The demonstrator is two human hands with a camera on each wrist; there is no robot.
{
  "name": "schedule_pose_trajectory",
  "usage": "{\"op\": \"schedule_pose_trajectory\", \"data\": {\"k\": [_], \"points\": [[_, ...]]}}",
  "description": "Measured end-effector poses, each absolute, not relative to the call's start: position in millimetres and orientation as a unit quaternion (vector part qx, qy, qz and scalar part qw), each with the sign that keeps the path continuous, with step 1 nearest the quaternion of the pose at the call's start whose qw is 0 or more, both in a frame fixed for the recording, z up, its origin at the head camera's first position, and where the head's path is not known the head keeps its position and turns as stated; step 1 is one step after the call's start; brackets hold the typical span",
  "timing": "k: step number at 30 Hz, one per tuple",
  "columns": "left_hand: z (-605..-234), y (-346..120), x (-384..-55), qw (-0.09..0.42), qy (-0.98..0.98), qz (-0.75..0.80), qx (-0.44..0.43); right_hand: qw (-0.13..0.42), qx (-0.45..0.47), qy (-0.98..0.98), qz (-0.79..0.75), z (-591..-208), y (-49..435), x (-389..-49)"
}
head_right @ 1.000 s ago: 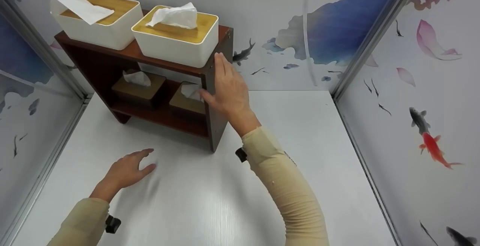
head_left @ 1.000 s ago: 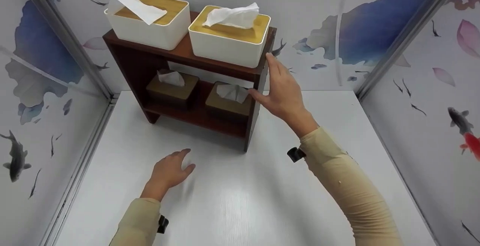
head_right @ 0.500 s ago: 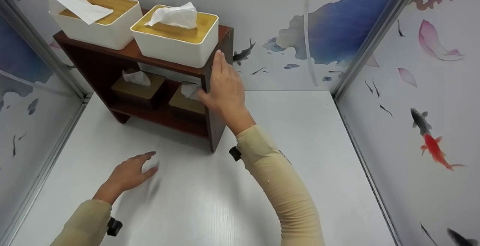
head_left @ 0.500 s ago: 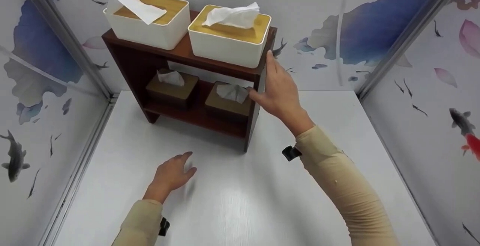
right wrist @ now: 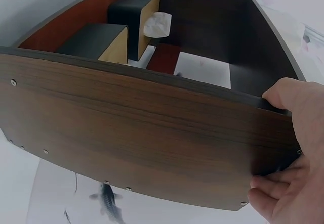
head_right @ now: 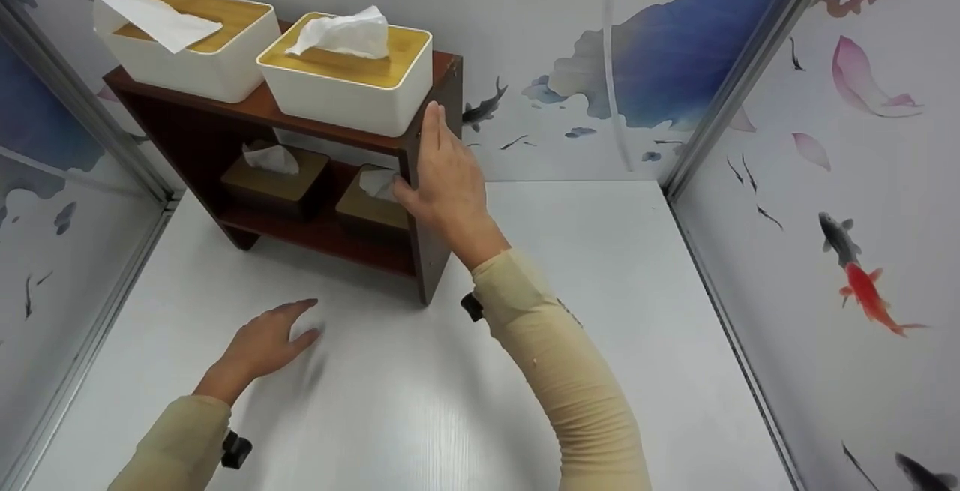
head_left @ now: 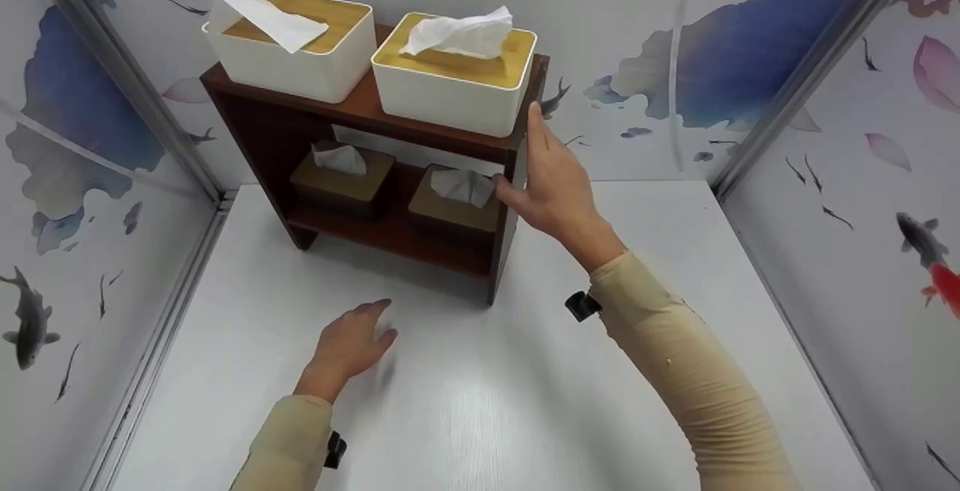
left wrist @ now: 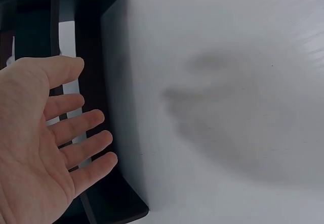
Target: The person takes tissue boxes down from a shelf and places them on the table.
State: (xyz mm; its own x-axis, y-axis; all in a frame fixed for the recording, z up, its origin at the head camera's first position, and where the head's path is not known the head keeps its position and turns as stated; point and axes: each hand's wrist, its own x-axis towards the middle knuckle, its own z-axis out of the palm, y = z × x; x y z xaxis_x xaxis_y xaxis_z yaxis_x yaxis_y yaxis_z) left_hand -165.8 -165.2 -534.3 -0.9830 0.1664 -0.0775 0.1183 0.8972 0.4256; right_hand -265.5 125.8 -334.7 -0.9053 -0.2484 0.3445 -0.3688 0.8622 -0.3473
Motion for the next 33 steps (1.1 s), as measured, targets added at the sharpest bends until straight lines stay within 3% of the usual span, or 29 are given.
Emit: {"op": "schedule_pose_trajectory", "data": {"k": [10,19,28,33], "points": [[-535,-169,-170,0.038,0.973,0.215,0.075,0.144,0.178,-0.944,0.236,-338,139,-275],[-523,-171,-179,0.042,0.975,0.201,0.083,0.104,0.187,-0.943,0.257,-335,158,-284],[-501,-180,-191,-0.057,0.980,0.161,0.101,0.106,0.191,-0.937,0.272,-333,174,-293],[-484,-187,-198,-0.078,0.978,0.176,0.084,0.101,0.203,-0.929,0.294,-334,186,-299]]}}
